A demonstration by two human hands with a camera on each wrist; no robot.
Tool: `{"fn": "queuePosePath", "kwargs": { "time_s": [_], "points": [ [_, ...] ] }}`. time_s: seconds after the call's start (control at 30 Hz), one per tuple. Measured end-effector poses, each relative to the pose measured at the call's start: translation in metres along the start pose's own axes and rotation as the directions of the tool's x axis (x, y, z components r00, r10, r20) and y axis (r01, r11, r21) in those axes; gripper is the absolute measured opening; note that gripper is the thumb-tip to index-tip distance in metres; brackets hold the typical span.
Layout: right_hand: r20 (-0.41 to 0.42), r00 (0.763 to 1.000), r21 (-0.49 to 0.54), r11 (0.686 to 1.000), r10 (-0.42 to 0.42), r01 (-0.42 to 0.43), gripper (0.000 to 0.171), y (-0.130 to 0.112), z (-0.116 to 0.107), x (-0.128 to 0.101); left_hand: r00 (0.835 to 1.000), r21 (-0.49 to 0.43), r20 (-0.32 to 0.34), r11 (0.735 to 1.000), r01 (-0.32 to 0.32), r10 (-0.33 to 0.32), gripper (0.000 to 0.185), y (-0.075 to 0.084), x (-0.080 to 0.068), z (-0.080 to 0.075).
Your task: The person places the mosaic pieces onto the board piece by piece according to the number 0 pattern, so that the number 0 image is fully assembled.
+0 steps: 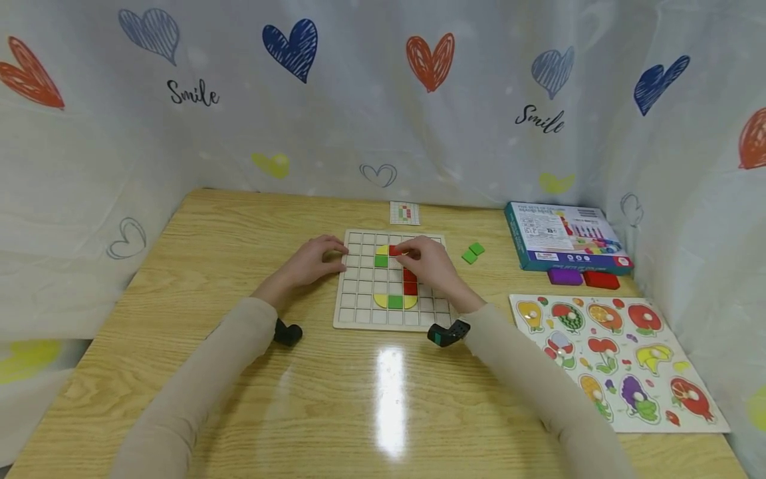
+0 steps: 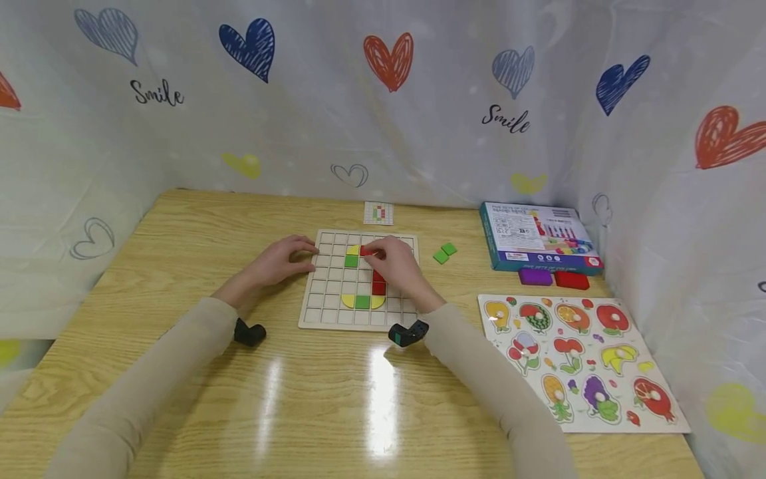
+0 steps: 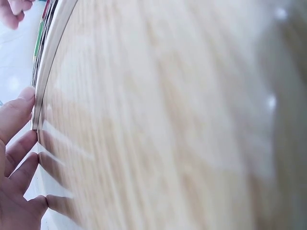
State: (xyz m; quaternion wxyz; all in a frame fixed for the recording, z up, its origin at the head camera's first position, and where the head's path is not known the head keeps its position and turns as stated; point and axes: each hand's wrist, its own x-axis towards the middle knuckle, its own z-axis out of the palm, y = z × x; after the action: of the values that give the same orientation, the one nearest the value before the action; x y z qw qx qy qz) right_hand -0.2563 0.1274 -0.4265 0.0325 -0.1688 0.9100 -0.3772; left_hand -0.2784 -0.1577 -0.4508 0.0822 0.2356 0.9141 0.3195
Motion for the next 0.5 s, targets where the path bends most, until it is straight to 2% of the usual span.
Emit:
{"fn": "queuePosePath", "kwargs": {
  "time_s": [0.23, 0.5],
  "points": [
    [-0.077, 0.988, 0.096, 0.987, 0.134, -0.127, 0.031, 0.019, -0.028, -0.025, 1.000, -0.001, -0.005, 1.000, 0.001, -0.001, 0.038, -0.001, 0.001, 0.001],
    [-0.152, 0.957, 0.171, 0.960, 0.246, -0.220, 0.041, 0.054, -0.053, -0.052, 1.000, -0.001, 0.000, 1.000, 0.012, -0.012, 0.039, 0.003, 0.000, -0.001]
  ]
}}
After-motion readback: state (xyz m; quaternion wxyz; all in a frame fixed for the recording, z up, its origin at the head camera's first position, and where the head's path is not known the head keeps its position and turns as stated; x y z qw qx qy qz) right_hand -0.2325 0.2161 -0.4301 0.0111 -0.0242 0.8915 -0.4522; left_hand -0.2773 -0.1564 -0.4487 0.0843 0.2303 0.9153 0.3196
